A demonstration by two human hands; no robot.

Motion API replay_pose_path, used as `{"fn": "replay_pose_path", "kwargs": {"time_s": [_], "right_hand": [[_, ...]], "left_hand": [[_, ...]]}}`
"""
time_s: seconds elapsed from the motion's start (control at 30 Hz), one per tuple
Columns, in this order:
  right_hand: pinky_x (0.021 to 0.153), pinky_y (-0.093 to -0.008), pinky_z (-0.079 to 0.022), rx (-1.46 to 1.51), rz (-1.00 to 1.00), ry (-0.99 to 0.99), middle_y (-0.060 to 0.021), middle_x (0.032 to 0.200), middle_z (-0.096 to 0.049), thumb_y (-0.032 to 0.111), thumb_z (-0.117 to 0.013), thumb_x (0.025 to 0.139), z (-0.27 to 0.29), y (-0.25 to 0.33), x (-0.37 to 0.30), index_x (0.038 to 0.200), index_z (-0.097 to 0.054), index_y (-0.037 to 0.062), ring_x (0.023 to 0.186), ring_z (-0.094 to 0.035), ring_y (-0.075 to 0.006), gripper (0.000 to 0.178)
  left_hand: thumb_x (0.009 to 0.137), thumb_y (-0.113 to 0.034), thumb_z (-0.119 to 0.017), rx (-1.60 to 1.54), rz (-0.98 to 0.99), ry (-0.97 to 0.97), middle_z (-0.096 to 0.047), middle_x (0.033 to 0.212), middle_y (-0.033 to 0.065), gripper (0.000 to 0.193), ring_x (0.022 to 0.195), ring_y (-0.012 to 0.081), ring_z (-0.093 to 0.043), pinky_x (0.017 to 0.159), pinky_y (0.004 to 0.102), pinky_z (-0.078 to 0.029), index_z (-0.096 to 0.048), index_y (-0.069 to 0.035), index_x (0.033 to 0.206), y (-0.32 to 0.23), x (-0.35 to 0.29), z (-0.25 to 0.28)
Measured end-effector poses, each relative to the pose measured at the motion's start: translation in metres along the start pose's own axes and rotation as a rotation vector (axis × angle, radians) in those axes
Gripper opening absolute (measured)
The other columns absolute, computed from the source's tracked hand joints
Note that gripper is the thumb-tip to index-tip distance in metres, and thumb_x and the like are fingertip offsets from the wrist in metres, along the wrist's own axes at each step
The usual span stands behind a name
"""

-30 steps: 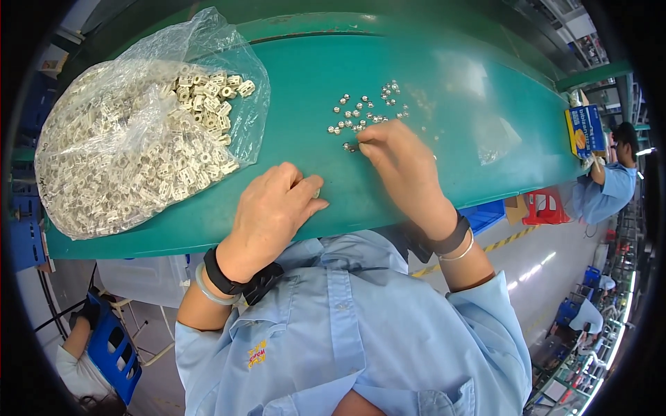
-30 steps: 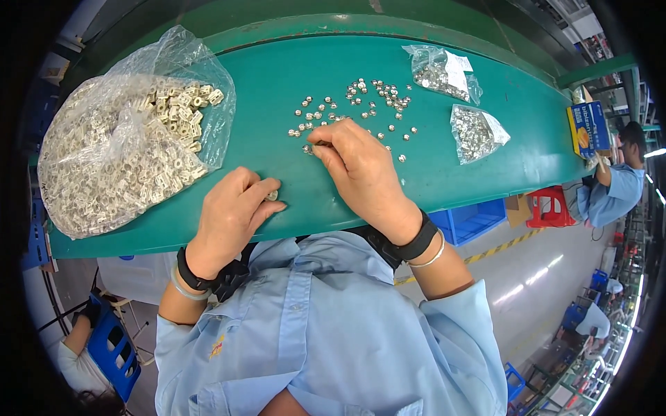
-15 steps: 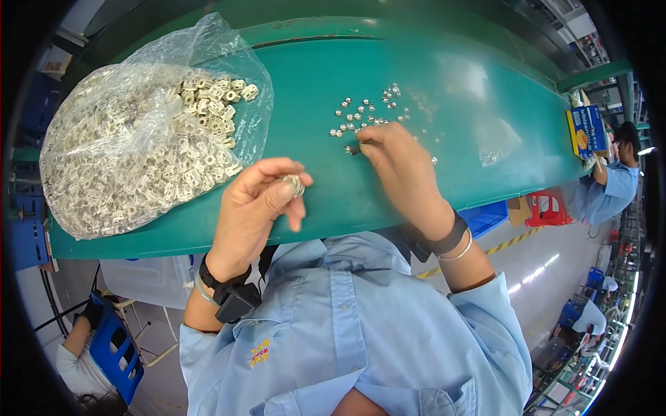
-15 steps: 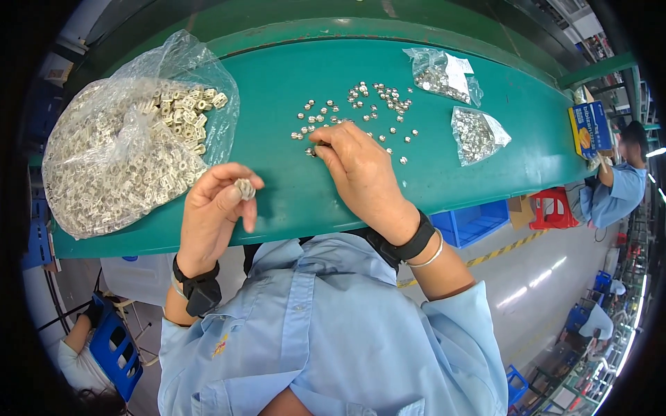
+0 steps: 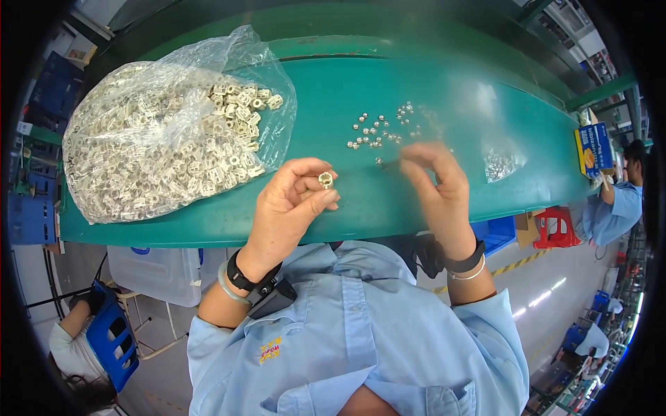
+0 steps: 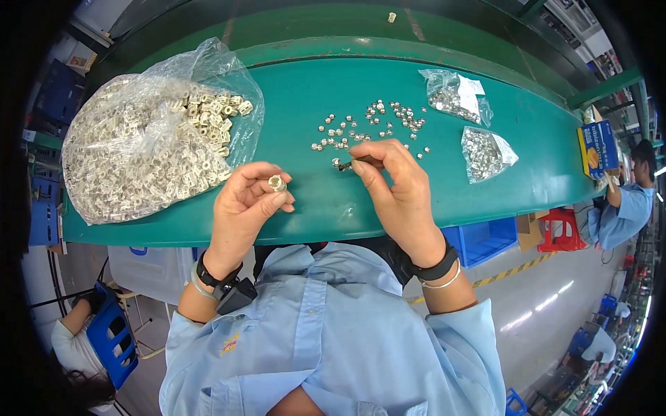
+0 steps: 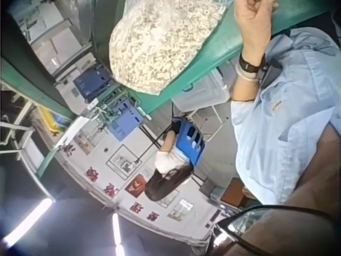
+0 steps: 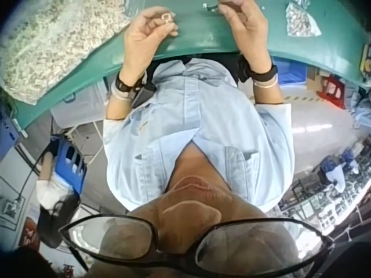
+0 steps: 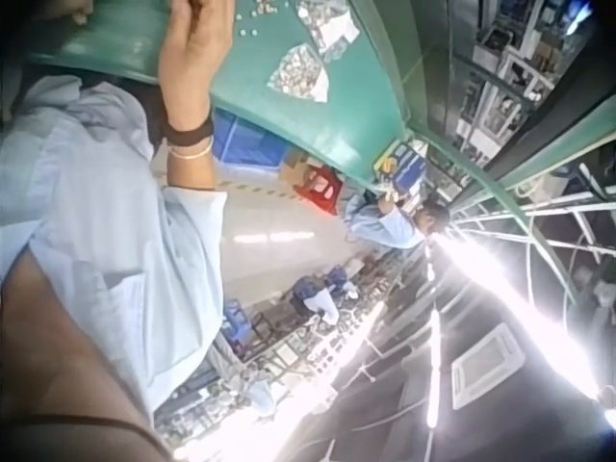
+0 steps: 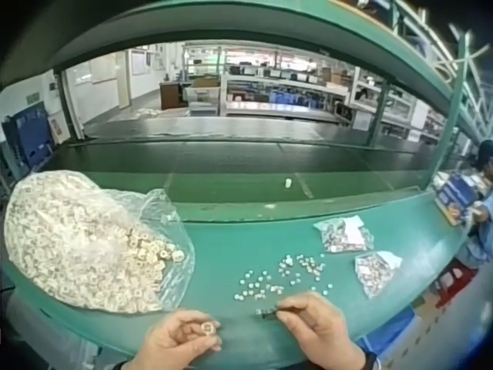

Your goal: The person picks up a white plastic housing and a metal contact, then inserts the contact into the housing using a small tool before placing the assembled unit on the work surface.

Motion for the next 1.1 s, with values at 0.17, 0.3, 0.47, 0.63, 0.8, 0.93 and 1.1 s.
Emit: {"fn": "replay_pose_path", "kwargs": {"time_s": [0.17,0.3,0.47,0.63,0.8,0.93,1.1], "right_hand": [[0.079,-0.0256,-0.048,0.093,-0.045,0.001,-0.0049,0.095,-0.062,-0.003,-0.063,0.084,0.002,-0.001,-0.001,0.102,-0.063,0.0010,0.089,-0.061,-0.0133,0.018],[0.079,-0.0260,-0.048,0.129,-0.065,0.013,-0.0053,0.095,-0.062,-0.002,-0.062,0.084,0.001,-0.005,-0.003,0.102,-0.063,0.0007,0.090,-0.061,-0.0135,0.018],[0.077,-0.0273,-0.049,0.081,-0.022,0.063,-0.0073,0.093,-0.062,-0.002,-0.062,0.085,-0.005,-0.009,-0.006,0.101,-0.062,0.0005,0.088,-0.062,-0.0163,0.017],[0.074,-0.0284,-0.049,-0.040,0.018,0.116,-0.0094,0.092,-0.062,-0.001,-0.063,0.084,-0.014,-0.018,-0.010,0.100,-0.062,0.0007,0.085,-0.063,-0.0198,0.016],[0.073,-0.0291,-0.049,-0.050,0.023,0.117,-0.0102,0.091,-0.062,-0.002,-0.063,0.084,-0.013,-0.019,-0.014,0.099,-0.062,0.0011,0.083,-0.062,-0.0218,0.016],[0.073,-0.0287,-0.049,-0.020,0.010,0.101,-0.0091,0.091,-0.062,-0.002,-0.063,0.084,-0.005,-0.019,-0.016,0.100,-0.062,0.0011,0.083,-0.062,-0.0200,0.017],[0.074,-0.0277,-0.049,0.072,-0.078,0.061,-0.0064,0.092,-0.063,-0.001,-0.063,0.085,0.007,-0.020,-0.016,0.101,-0.062,0.0012,0.085,-0.062,-0.0157,0.016]], "left_hand": [[0.088,0.003,-0.061,0.061,-0.027,-0.008,-0.056,0.118,0.0086,0.027,0.092,0.0110,-0.059,0.078,0.0255,-0.053,-0.055,0.000,0.114,-0.002,0.002,-0.007],[0.082,0.004,-0.065,0.428,-0.217,0.019,-0.056,0.120,0.0095,0.028,0.089,0.0168,-0.061,0.077,0.0286,-0.053,-0.058,-0.003,0.109,-0.017,0.000,-0.020],[0.077,-0.002,-0.069,0.929,-0.491,0.206,-0.059,0.119,0.0104,0.027,0.099,0.0248,-0.059,0.082,0.0345,-0.049,-0.061,-0.006,0.103,-0.026,0.008,-0.041],[0.072,-0.007,-0.071,1.175,-0.533,0.343,-0.059,0.120,0.0072,0.029,0.106,0.0287,-0.055,0.087,0.0381,-0.044,-0.062,-0.007,0.100,-0.012,0.009,-0.054],[0.073,-0.009,-0.072,1.217,-0.467,0.397,-0.060,0.119,0.0060,0.029,0.107,0.0269,-0.054,0.087,0.0380,-0.042,-0.061,-0.008,0.100,-0.006,0.012,-0.056],[0.073,-0.010,-0.072,1.229,-0.451,0.435,-0.060,0.119,0.0060,0.029,0.107,0.0263,-0.055,0.086,0.0378,-0.041,-0.061,-0.008,0.099,-0.008,0.014,-0.058],[0.072,-0.009,-0.073,1.191,-0.467,0.376,-0.061,0.116,0.0070,0.031,0.106,0.0271,-0.056,0.086,0.0381,-0.042,-0.061,-0.007,0.100,-0.012,0.013,-0.055]]}}
Point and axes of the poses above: each hand's wrist, its own x-axis towards the middle knuckle, its own z-axis out of the back of the hand, y = z × x, the point moved 6 cm from there along x, towards the middle knuckle
